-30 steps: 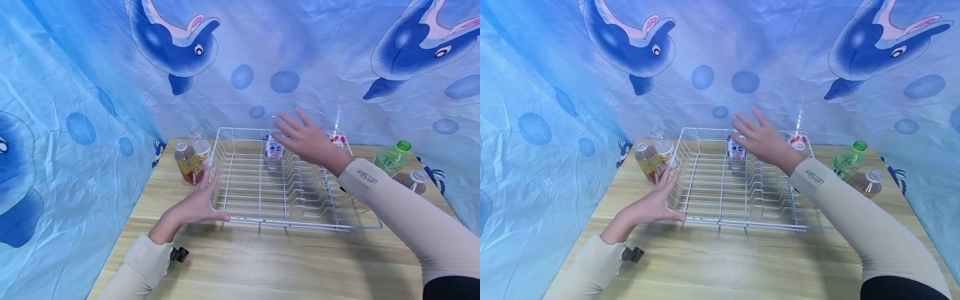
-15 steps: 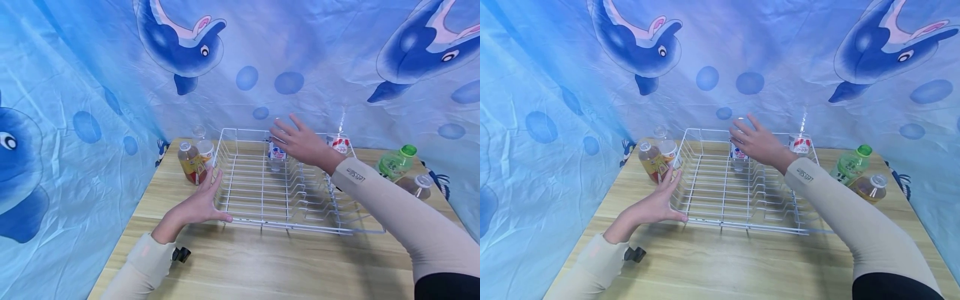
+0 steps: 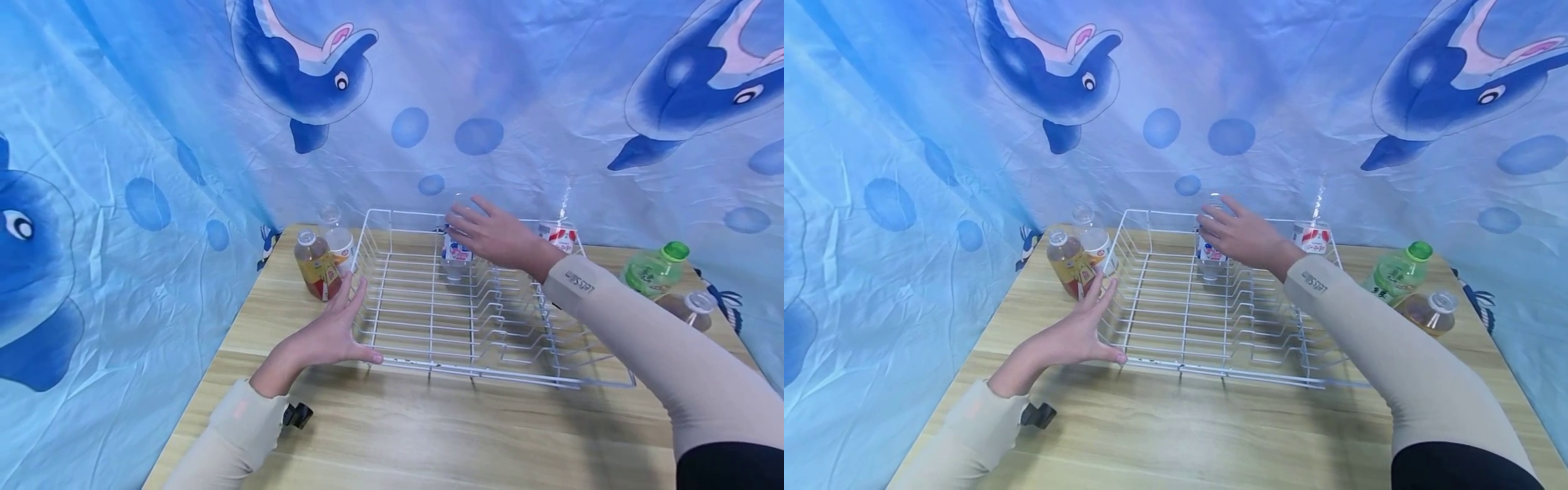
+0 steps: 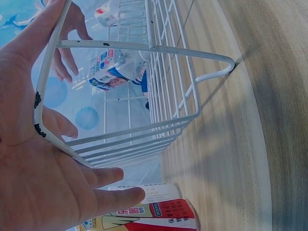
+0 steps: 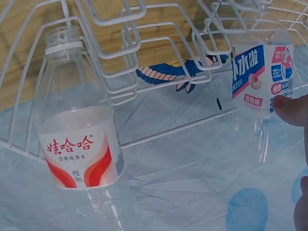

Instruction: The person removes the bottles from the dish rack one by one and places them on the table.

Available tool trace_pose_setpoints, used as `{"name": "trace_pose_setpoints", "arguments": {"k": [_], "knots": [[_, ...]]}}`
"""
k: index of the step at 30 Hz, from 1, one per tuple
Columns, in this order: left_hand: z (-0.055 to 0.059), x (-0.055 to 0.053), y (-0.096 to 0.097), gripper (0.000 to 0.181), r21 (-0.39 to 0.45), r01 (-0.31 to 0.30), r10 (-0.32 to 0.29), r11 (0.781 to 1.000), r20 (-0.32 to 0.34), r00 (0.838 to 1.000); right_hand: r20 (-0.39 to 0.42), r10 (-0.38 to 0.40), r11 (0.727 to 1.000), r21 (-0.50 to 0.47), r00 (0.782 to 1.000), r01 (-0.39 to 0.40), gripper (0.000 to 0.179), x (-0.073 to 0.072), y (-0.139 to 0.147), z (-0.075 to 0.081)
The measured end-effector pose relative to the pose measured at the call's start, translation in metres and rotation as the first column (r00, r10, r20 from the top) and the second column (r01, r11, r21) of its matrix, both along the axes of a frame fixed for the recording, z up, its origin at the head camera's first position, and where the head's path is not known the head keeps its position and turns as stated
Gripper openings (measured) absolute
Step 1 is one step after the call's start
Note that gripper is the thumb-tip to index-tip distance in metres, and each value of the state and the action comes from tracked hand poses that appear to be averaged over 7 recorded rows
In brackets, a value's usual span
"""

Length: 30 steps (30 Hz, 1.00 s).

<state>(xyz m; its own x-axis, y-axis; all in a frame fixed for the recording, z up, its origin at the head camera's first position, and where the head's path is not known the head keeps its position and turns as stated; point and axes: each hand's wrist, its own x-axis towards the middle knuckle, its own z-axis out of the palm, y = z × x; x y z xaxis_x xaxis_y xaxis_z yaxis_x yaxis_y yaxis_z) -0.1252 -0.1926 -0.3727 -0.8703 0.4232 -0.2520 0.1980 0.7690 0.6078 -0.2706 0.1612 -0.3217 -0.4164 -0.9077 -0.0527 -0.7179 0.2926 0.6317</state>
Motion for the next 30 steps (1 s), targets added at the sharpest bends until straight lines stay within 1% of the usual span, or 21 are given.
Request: {"name": "trace_pose_setpoints", "arguments": {"k": [8, 12, 15, 20, 24, 30], "knots": [[0.0, 0.0, 0.0, 0.14, -0.01, 0.001, -0.001, 1.0, 0.0, 1.0, 0.004, 0.034, 0.999, 0.017, 0.999, -0.034, 0.075, -0.005, -0.003, -0.003], [-0.001, 0.0, 0.0, 0.14, -0.012, 0.0, 0.0, 1.0, 0.013, 1.0, 0.007, 0.054, 0.998, 0.037, 0.999, -0.054, 0.076, -0.008, -0.006, -0.004], [0.0, -0.002, -0.001, 0.14, -0.01, -0.001, 0.001, 1.0, 0.008, 1.0, 0.001, 0.056, 0.998, 0.041, 0.998, -0.056, 0.075, -0.012, -0.008, -0.003], [0.0, -0.005, 0.0, 0.141, -0.003, 0.001, -0.001, 1.0, -0.007, 1.0, 0.006, 0.039, 0.997, 0.061, 0.999, -0.039, 0.073, -0.017, -0.009, -0.002], [0.0, -0.004, 0.001, 0.141, 0.002, 0.003, -0.003, 1.0, 0.015, 1.0, 0.026, 0.05, 0.996, 0.077, 0.998, -0.052, 0.071, -0.018, -0.009, -0.005], [0.001, -0.001, 0.0, 0.14, -0.011, -0.011, 0.011, 1.0, 0.02, 1.0, 0.033, 0.072, 0.996, 0.054, 0.997, -0.073, 0.065, -0.023, -0.013, -0.009]]}}
